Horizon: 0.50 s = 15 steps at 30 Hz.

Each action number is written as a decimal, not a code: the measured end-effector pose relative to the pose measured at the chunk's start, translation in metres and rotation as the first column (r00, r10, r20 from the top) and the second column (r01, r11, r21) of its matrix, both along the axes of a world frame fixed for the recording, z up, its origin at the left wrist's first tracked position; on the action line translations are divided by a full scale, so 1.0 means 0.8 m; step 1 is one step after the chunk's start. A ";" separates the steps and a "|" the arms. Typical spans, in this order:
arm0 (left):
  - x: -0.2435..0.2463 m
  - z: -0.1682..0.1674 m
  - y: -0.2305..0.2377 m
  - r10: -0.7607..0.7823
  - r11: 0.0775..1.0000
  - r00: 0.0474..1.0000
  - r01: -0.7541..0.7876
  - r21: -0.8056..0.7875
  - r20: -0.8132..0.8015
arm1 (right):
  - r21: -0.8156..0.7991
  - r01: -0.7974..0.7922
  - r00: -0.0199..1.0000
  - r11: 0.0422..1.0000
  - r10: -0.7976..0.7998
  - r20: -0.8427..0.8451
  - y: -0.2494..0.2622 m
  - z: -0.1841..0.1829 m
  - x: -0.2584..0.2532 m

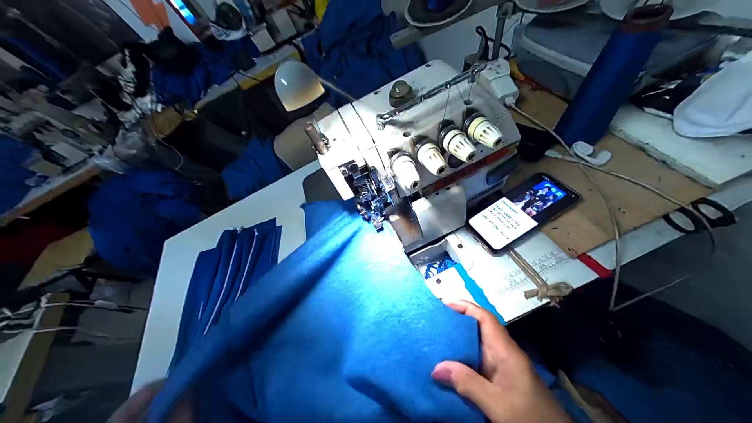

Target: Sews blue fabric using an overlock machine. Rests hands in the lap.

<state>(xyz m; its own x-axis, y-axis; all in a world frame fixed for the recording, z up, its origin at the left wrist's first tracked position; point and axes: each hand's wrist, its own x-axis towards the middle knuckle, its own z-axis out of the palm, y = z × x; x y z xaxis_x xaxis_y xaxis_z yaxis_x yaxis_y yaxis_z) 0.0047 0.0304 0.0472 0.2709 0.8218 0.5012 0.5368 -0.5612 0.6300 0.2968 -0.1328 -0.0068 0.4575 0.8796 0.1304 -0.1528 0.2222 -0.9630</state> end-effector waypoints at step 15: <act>0.208 -0.069 -0.093 -0.344 0.927 0.935 0.352 0.130 -0.081 | -0.050 -0.035 0.999 0.998 0.036 0.014 0.008 -0.047 -0.004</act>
<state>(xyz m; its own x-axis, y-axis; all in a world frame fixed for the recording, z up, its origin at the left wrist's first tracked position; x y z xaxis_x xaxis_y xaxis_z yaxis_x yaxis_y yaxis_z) 0.1709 -0.0437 -0.0082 0.5582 0.5933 0.5800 0.3233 -0.7993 0.5065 0.2936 -0.1262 -0.0443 0.4241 0.9009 0.0929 -0.1450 0.1688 -0.9749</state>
